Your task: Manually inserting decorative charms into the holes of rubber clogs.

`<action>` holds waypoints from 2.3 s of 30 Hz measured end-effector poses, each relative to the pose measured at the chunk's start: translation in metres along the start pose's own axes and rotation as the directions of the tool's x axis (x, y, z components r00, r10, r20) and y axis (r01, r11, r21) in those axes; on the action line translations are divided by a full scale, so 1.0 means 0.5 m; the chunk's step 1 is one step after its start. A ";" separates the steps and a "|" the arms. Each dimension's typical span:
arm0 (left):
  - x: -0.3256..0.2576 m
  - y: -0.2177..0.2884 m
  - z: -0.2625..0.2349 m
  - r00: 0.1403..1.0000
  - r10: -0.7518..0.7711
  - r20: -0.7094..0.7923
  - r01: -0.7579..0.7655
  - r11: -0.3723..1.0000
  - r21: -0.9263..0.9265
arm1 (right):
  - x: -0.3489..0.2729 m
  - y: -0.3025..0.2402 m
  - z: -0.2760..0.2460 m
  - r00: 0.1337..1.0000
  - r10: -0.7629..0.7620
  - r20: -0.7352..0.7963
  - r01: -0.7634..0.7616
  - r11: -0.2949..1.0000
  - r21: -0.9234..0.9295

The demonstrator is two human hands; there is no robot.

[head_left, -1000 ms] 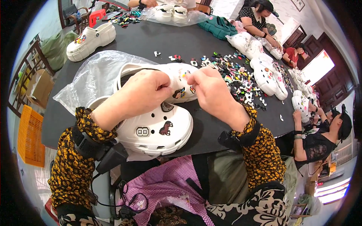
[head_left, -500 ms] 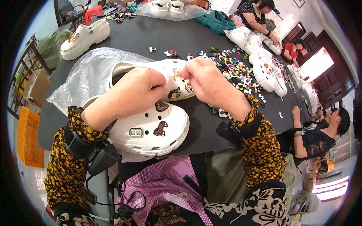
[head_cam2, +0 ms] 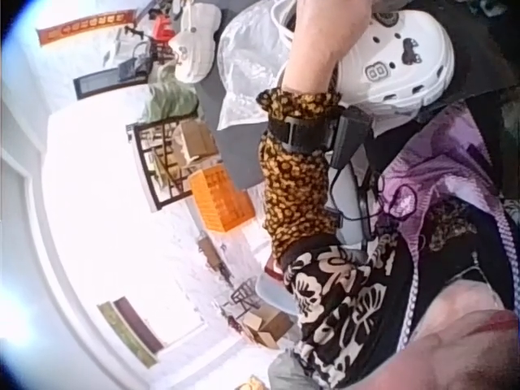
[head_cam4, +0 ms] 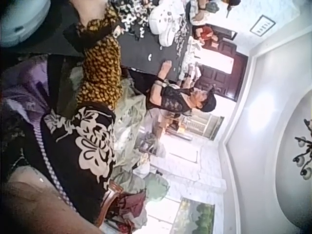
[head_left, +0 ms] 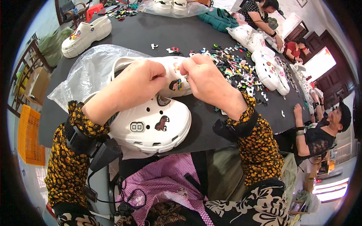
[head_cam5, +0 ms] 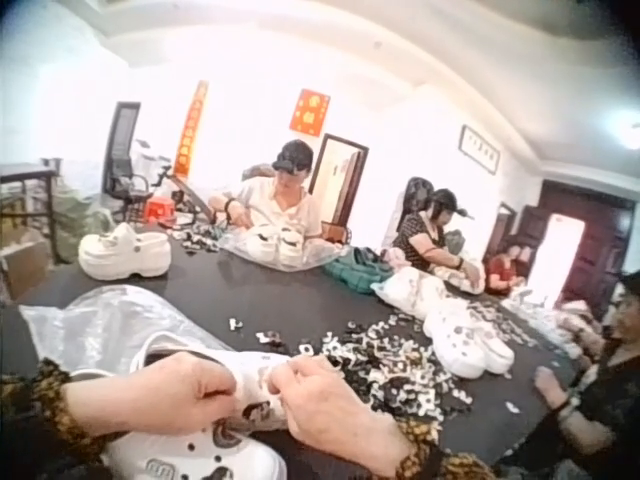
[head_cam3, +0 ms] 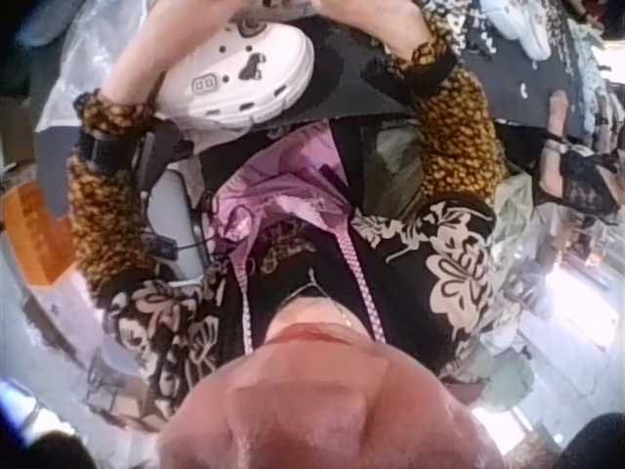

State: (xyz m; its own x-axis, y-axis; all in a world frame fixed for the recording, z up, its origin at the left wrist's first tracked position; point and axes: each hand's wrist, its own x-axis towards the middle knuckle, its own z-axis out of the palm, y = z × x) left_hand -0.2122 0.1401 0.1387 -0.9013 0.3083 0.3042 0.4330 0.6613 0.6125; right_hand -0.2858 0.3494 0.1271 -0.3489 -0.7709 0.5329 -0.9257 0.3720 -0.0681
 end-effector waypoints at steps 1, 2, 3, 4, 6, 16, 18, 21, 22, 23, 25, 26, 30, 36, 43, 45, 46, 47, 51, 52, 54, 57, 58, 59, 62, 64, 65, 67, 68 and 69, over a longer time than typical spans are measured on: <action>0.000 0.002 0.001 1.000 0.000 -0.019 0.000 1.000 -0.003 | 0.000 0.001 0.002 1.000 -0.003 -0.012 0.002 0.999 -0.052; 0.000 0.004 0.001 0.999 0.001 -0.039 -0.001 1.000 -0.005 | -0.001 -0.001 0.002 1.000 -0.006 -0.015 0.005 0.999 -0.047; -0.001 0.002 0.004 0.999 -0.002 -0.043 0.002 1.000 0.002 | -0.003 -0.003 0.001 0.999 0.019 -0.028 -0.021 0.997 -0.074; -0.002 -0.001 0.009 0.996 0.026 -0.090 -0.023 0.999 0.034 | -0.003 -0.006 -0.001 0.998 0.043 -0.042 -0.047 0.994 -0.101; -0.002 -0.003 0.009 0.993 0.017 -0.114 -0.011 0.998 0.059 | 0.001 -0.009 -0.011 0.999 0.041 -0.030 -0.043 0.994 -0.101; -0.098 0.058 -0.121 0.969 -0.075 -0.233 0.051 0.993 -0.107 | 0.055 -0.061 -0.045 0.995 -0.064 -0.083 0.066 0.998 0.024; -0.145 0.055 -0.147 0.952 -0.037 -0.303 0.027 0.999 -0.036 | 0.069 -0.064 -0.031 0.992 -0.113 -0.055 0.115 0.993 0.034; -0.207 0.001 -0.174 0.921 -0.113 -0.373 0.096 0.993 -0.064 | 0.085 -0.068 -0.009 0.982 -0.187 -0.024 0.187 0.982 -0.009; -0.221 -0.013 -0.176 0.890 -0.147 -0.433 0.120 0.989 -0.088 | 0.088 -0.071 -0.018 0.977 -0.192 0.094 0.200 0.976 -0.090; -0.240 -0.033 -0.180 0.891 -0.141 -0.432 0.118 0.990 -0.079 | 0.091 -0.072 -0.026 0.960 -0.182 0.213 0.220 0.961 -0.170; -0.279 -0.069 -0.178 0.873 -0.240 -0.424 0.237 0.970 -0.061 | 0.097 -0.064 -0.024 0.958 -0.176 0.225 0.225 0.950 -0.214; -0.293 -0.072 -0.169 0.877 -0.199 -0.438 0.215 0.977 -0.013 | 0.100 -0.065 -0.031 0.950 -0.162 0.267 0.211 0.964 -0.164; -0.326 -0.059 -0.121 0.924 -0.198 -0.326 0.199 0.980 -0.031 | 0.112 -0.072 -0.023 0.962 -0.140 0.236 0.151 0.988 -0.027; -0.324 -0.053 -0.088 0.920 -0.254 -0.298 0.251 0.967 -0.049 | 0.150 -0.152 -0.034 0.958 -0.173 0.229 0.141 0.979 0.147; -0.284 -0.093 -0.129 0.867 -0.007 -0.499 0.162 0.949 0.269 | 0.132 -0.169 -0.069 0.764 -0.213 0.609 0.028 0.954 0.299; -0.280 -0.111 -0.160 0.842 0.009 -0.540 0.285 0.843 0.457 | 0.124 -0.168 -0.066 0.800 -0.205 0.564 0.068 0.965 0.253; -0.276 -0.153 -0.167 0.828 -0.084 -0.555 0.334 0.868 0.367 | 0.118 -0.165 -0.070 0.808 -0.230 0.543 0.101 0.961 0.257; -0.278 -0.180 -0.182 0.832 -0.151 -0.534 0.408 0.819 0.404 | 0.130 -0.166 -0.057 0.807 -0.267 0.527 0.136 0.952 0.275; -0.271 -0.246 -0.186 0.838 -0.390 -0.381 0.506 0.817 0.276 | 0.123 -0.173 -0.077 0.855 -0.231 0.464 0.106 0.954 0.281; -0.255 -0.255 -0.173 0.834 -0.404 -0.375 0.529 0.778 0.339 | 0.111 -0.167 -0.092 0.876 -0.210 0.434 0.097 0.958 0.268; -0.240 -0.288 -0.159 0.838 -0.405 -0.366 0.535 0.742 0.403 | 0.106 -0.155 -0.114 0.876 -0.165 0.452 0.067 0.972 0.223; -0.216 -0.327 -0.139 0.811 -0.476 -0.339 0.578 0.741 0.342 | 0.080 -0.143 -0.147 0.867 -0.085 0.491 0.022 0.991 0.132; -0.210 -0.322 -0.137 0.797 -0.527 -0.296 0.602 0.738 0.306 | 0.067 -0.137 -0.158 0.867 -0.055 0.496 -0.006 0.993 0.121; -0.207 -0.324 -0.130 0.778 -0.576 -0.250 0.627 0.730 0.272 | 0.054 -0.130 -0.168 0.865 -0.028 0.501 -0.032 0.993 0.111; -0.227 -0.426 -0.155 0.785 -0.492 -0.376 0.609 0.723 0.325 | 0.038 -0.107 -0.151 0.870 -0.017 0.493 -0.027 0.996 0.082; -0.241 -0.437 -0.162 0.756 -0.587 -0.292 0.641 0.754 0.144 | 0.020 -0.088 -0.141 0.861 0.004 0.509 -0.032 0.998 0.047; -0.253 -0.439 -0.171 0.741 -0.603 -0.297 0.658 0.740 0.139 | 0.012 -0.073 -0.128 0.854 0.004 0.521 -0.022 0.999 0.028; -0.263 -0.426 -0.196 0.677 -0.675 -0.293 0.675 0.728 -0.120 | -0.014 -0.053 -0.131 0.878 -0.017 0.478 0.008 1.000 0.021; -0.266 -0.449 -0.229 0.687 -0.640 -0.343 0.626 0.762 -0.167 | -0.013 -0.045 -0.124 0.885 -0.005 0.466 0.012 1.000 -0.012; -0.290 -0.454 -0.249 0.671 -0.630 -0.391 0.597 0.772 -0.220 | -0.012 -0.041 -0.116 0.882 -0.014 0.472 0.025 1.000 -0.017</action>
State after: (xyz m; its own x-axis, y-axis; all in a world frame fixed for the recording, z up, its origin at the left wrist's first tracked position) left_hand -0.1784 -0.1400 0.0464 -0.8728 -0.4770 0.1030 -0.2010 0.5437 0.8149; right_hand -0.2564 0.3767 0.1742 -0.3635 -0.9287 0.0729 -0.9315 0.3615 -0.0399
